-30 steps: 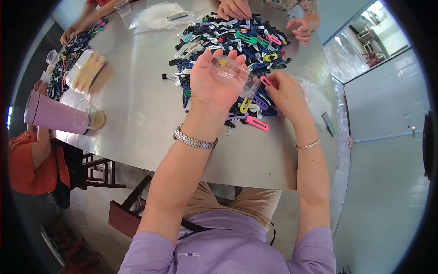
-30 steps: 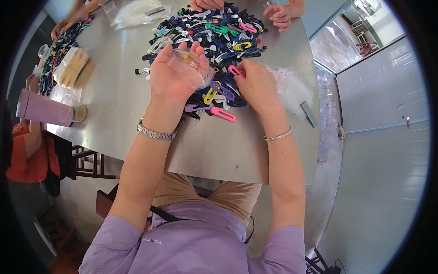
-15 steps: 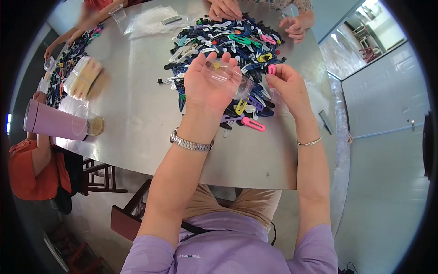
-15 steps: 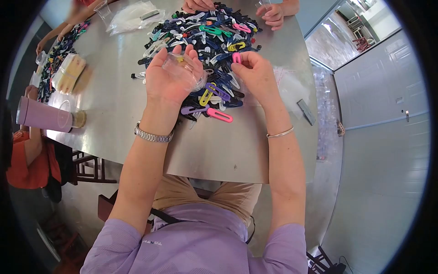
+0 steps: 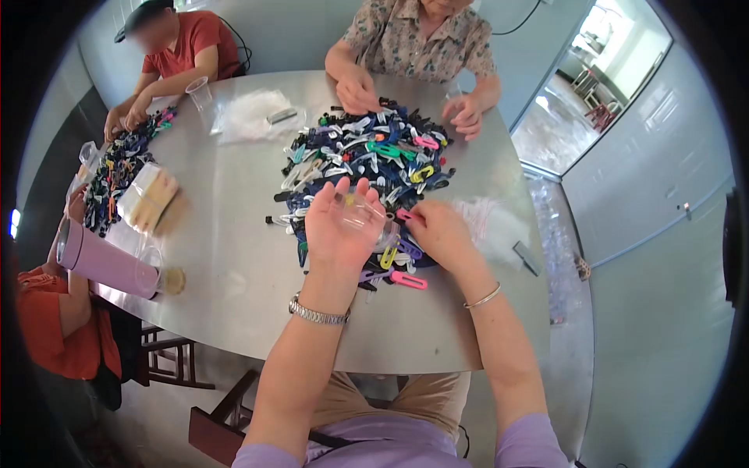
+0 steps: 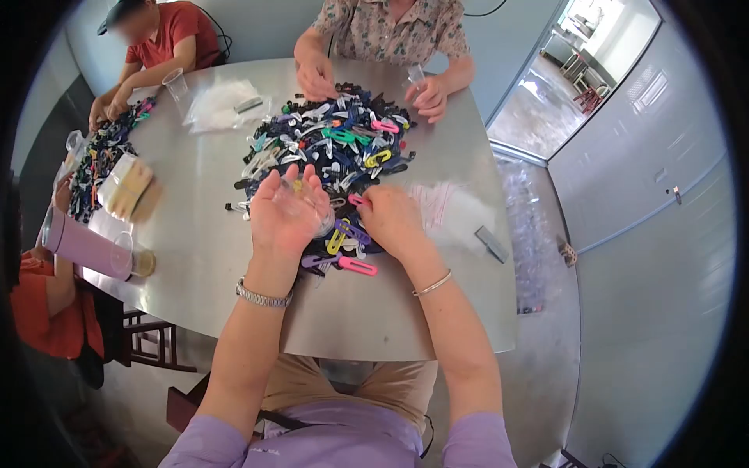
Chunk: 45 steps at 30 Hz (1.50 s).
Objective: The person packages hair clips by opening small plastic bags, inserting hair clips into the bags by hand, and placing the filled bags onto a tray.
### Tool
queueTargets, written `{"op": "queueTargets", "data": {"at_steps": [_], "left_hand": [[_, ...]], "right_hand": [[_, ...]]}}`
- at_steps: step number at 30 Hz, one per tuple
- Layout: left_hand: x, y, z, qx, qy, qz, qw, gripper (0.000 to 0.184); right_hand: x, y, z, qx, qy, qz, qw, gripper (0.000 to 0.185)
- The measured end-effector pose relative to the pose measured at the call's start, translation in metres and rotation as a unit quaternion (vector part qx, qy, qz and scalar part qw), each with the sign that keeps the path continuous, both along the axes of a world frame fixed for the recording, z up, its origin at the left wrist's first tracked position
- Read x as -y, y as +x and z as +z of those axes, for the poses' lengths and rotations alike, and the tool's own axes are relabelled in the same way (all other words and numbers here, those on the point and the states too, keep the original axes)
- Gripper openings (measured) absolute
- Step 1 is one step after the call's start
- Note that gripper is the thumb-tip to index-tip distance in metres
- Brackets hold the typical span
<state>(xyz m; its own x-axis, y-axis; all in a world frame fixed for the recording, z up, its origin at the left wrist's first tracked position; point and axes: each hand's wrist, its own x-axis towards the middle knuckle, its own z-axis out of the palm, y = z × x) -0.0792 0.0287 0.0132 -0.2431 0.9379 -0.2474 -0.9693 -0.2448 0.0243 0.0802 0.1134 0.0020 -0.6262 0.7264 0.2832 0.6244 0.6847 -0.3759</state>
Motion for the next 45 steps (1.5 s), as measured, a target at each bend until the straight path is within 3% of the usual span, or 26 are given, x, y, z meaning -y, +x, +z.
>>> {"op": "queueTargets", "data": {"at_steps": [7, 11, 13, 14, 16, 17, 19, 22, 23, 25, 26, 27, 29, 33, 35, 36, 38, 39, 41, 42, 43, 45], "left_hand": [[-0.002, -0.004, -0.007, 0.005, 0.001, 0.003, 1.0, 0.019], [-0.002, -0.001, -0.001, 0.0, -0.014, 0.023, 1.0, 0.022], [-0.002, -0.001, 0.0, 0.0, -0.012, 0.023, 1.0, 0.022], [-0.002, -0.001, 0.0, -0.002, -0.007, 0.023, 1.0, 0.022], [-0.002, 0.0, 0.0, -0.003, -0.012, 0.031, 0.999, 0.022], [-0.003, 0.0, 0.0, -0.005, -0.014, 0.039, 0.999, 0.022], [-0.003, -0.001, 0.0, -0.005, -0.006, 0.05, 0.999, 0.022], [-0.003, 0.0, 0.004, 0.003, -0.008, 0.071, 0.997, 0.024], [-0.003, 0.001, 0.003, 0.003, -0.009, 0.075, 0.997, 0.024], [-0.005, 0.006, 0.005, -0.029, -0.027, 0.093, 0.995, 0.029], [-0.005, 0.009, 0.005, -0.034, -0.021, 0.096, 0.995, 0.034], [-0.004, 0.012, 0.007, -0.033, -0.022, 0.097, 0.994, 0.034], [-0.002, 0.019, 0.012, -0.064, -0.055, 0.092, 0.992, 0.038], [-0.002, 0.029, 0.009, -0.113, -0.066, 0.057, 0.99, 0.037], [0.001, 0.032, 0.012, -0.123, -0.06, 0.03, 0.99, 0.033], [0.0, 0.032, 0.011, -0.122, -0.061, 0.028, 0.99, 0.033], [-0.004, 0.026, 0.008, -0.035, -0.043, 0.036, 0.998, 0.029], [-0.006, 0.021, 0.006, 0.009, -0.035, 0.039, 0.999, 0.028], [-0.004, -0.005, 0.0, 0.165, 0.051, 0.016, 0.985, 0.032], [-0.002, -0.018, -0.006, 0.171, 0.137, 0.017, 0.975, 0.033], [-0.003, -0.015, -0.004, 0.174, 0.135, 0.014, 0.975, 0.033], [-0.004, -0.014, 0.002, 0.083, 0.031, 0.095, 0.992, 0.034]], "right_hand": [[0.005, -0.003, -0.005, 0.029, 0.019, -0.012, 0.999, 0.016], [-0.004, 0.001, -0.006, -0.071, 0.02, -0.022, 0.997, 0.017], [-0.005, 0.003, 0.008, -0.106, -0.12, -0.059, 0.985, 0.018], [-0.01, 0.006, 0.009, -0.105, -0.122, -0.059, 0.985, 0.018], [-0.015, 0.012, 0.011, -0.199, -0.261, -0.007, 0.944, 0.016], [-0.014, 0.013, 0.012, -0.199, -0.264, -0.005, 0.944, 0.016], [-0.005, 0.01, 0.026, -0.323, -0.297, 0.075, 0.896, 0.013], [0.02, 0.006, 0.049, -0.345, -0.301, 0.105, 0.883, 0.012], [0.03, 0.005, 0.056, -0.344, -0.303, 0.108, 0.882, 0.012], [0.046, 0.0, 0.065, -0.205, -0.158, 0.092, 0.962, 0.011], [0.048, -0.004, 0.062, -0.176, -0.001, 0.118, 0.977, 0.007], [0.049, -0.006, 0.06, -0.176, -0.002, 0.119, 0.977, 0.007], [0.051, -0.008, 0.056, -0.063, 0.187, 0.106, 0.975, 0.01], [0.056, -0.011, 0.054, -0.036, 0.16, 0.072, 0.984, 0.018], [0.057, -0.012, 0.055, -0.15, 0.008, 0.073, 0.986, 0.019], [0.057, -0.011, 0.059, -0.148, 0.008, 0.071, 0.986, 0.019], [0.057, -0.007, 0.067, -0.242, -0.261, 0.055, 0.933, 0.022], [0.053, -0.004, 0.065, -0.241, -0.263, 0.051, 0.933, 0.022], [0.037, 0.003, 0.06, -0.366, -0.234, 0.023, 0.901, 0.023], [0.027, 0.005, 0.058, -0.375, -0.217, 0.007, 0.901, 0.022], [0.019, 0.009, 0.05, -0.374, -0.217, 0.002, 0.902, 0.022], [0.005, 0.013, 0.03, -0.091, -0.111, -0.005, 0.99, 0.023]]}}
